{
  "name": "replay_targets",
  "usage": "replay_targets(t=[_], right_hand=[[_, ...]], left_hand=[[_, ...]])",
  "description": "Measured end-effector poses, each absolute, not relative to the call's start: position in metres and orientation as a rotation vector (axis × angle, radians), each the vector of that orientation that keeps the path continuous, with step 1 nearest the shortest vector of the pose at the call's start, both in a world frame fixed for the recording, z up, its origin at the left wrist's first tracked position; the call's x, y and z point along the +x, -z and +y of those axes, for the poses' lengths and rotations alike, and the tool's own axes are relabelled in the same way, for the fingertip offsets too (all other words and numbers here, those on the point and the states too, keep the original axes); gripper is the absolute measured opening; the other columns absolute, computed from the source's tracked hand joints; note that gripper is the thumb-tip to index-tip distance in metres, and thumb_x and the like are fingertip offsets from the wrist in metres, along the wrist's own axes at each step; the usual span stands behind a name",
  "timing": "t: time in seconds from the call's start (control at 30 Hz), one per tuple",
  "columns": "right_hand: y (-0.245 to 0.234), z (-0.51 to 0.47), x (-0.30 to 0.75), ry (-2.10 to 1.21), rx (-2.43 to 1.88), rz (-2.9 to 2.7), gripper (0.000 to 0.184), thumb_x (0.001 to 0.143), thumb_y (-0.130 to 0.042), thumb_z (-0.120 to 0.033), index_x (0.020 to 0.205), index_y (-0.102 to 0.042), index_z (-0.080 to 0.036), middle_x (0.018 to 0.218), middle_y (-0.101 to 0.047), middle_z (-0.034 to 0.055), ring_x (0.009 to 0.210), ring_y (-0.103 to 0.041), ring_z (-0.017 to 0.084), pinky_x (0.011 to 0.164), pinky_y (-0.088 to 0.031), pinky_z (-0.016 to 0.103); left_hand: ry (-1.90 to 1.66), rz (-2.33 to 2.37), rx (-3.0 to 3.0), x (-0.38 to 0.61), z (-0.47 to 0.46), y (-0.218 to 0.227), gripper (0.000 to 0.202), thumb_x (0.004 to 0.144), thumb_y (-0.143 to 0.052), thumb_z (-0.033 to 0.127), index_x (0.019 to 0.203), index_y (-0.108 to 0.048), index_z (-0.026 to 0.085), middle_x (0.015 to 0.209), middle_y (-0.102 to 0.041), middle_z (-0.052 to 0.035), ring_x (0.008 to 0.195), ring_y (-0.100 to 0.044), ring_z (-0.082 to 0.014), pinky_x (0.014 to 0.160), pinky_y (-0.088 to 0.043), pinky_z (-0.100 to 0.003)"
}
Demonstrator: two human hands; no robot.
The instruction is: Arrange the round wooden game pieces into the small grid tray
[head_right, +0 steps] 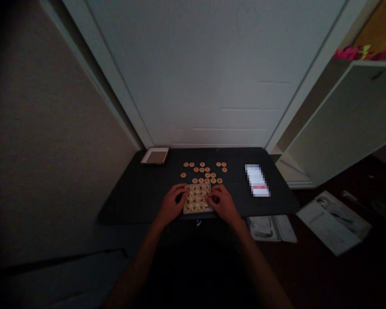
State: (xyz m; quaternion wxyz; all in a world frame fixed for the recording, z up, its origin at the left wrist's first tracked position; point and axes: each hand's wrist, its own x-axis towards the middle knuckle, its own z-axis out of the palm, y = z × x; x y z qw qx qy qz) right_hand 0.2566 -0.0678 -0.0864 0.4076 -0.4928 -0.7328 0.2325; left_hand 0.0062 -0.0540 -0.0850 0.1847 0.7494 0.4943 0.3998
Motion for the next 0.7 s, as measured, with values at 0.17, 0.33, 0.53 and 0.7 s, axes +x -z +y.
replay_targets(t=[0.17, 0.33, 0.53, 0.7], right_hand=[[0.084, -0.068, 0.256, -0.584, -1.244, -1.844, 0.007, 0.086, -0.069, -0.028, 0.089, -0.074, -0.024, 0.109, -0.061, 0.0069, 0.079, -0.061, 0.016, 0.074, -0.054, 0.032], [0.074, -0.075, 0.255, -0.653, -1.230, -1.871, 0.025, 0.076, -0.071, -0.019, 0.100, -0.069, -0.024, 0.123, -0.056, 0.0071, 0.081, -0.060, 0.015, 0.080, -0.054, 0.032], [0.074, -0.078, 0.257, -0.697, -1.255, -1.908, 0.032, 0.070, -0.073, -0.016, 0.101, -0.071, -0.025, 0.131, -0.049, 0.0069, 0.092, -0.061, 0.018, 0.087, -0.054, 0.035], [0.075, -0.075, 0.259, -0.732, -1.254, -1.943, 0.030, 0.073, -0.073, -0.018, 0.101, -0.072, -0.026, 0.133, -0.047, 0.0066, 0.096, -0.061, 0.019, 0.091, -0.054, 0.036]], left_hand=[[-1.132, 1.380, 2.113, 0.006, -0.054, 0.085, 0.019, 0.095, -0.054, 0.024, 0.104, -0.071, 0.024, 0.128, -0.064, -0.0068, 0.118, -0.063, -0.0226, 0.106, -0.050, -0.043], [-1.127, 1.384, 2.118, 0.006, -0.055, 0.084, 0.020, 0.096, -0.053, 0.023, 0.106, -0.071, 0.025, 0.129, -0.063, -0.0061, 0.119, -0.062, -0.0221, 0.106, -0.050, -0.042], [-1.120, 1.385, 2.125, 0.005, -0.055, 0.085, 0.020, 0.095, -0.054, 0.023, 0.105, -0.071, 0.025, 0.129, -0.063, -0.0059, 0.119, -0.062, -0.0221, 0.107, -0.049, -0.042], [-1.110, 1.395, 2.126, 0.006, -0.055, 0.084, 0.020, 0.095, -0.054, 0.023, 0.105, -0.071, 0.025, 0.129, -0.063, -0.0060, 0.119, -0.062, -0.0225, 0.106, -0.050, -0.042]])
